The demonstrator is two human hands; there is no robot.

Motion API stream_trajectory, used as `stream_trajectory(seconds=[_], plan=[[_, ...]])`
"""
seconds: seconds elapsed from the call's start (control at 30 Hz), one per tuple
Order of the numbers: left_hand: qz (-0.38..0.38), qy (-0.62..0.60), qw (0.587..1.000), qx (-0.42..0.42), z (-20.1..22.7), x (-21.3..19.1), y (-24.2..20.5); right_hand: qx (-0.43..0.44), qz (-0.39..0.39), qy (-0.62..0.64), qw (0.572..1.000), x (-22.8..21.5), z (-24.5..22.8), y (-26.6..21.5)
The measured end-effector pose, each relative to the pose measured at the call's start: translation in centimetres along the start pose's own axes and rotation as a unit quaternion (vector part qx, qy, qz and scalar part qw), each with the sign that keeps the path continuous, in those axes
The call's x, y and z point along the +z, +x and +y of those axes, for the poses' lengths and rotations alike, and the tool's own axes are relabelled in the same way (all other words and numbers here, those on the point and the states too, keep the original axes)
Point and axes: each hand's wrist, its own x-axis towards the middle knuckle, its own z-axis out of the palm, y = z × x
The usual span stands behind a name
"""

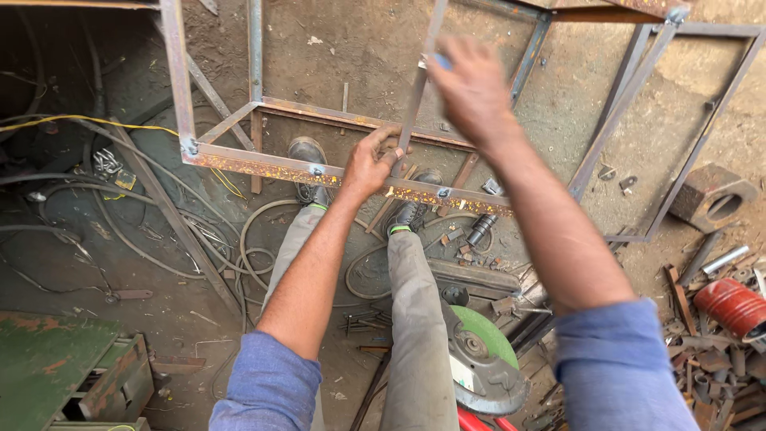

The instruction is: The person hammers a metal bar on an anvil, then stands to measure and weld the bar onto a rectangular metal frame. They use a tape measure to align the bar and a welding torch to secure it, creating sparks during the process.

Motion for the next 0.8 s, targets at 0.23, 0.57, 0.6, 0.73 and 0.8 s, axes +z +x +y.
stream_trajectory(seconds=[0.23, 0.57, 0.6, 0.73, 0.8], plan=[[0.014, 0.002, 1.000, -0.023, -0.1, 0.0, 0.0, 0.143, -0.131, -0.121, 0.974, -7.6, 11.2, -18.0], [0.033, 0.039, 0.999, 0.011, 1.6, 0.1, -0.7, 0.207, -0.025, -0.117, 0.971, -8.4, 10.5, -15.8], [0.037, 0.043, 0.998, -0.006, 1.7, 0.2, -0.6, 0.209, -0.017, -0.096, 0.973, -7.1, 8.9, -12.5], [0.036, 0.055, 0.998, -0.009, 2.5, 0.2, -0.7, 0.143, 0.029, -0.056, 0.988, -2.4, 3.7, 1.1], [0.037, 0.079, 0.996, -0.023, 2.6, 0.2, -0.9, 0.084, 0.053, -0.138, 0.985, -0.7, 2.5, 5.4]])
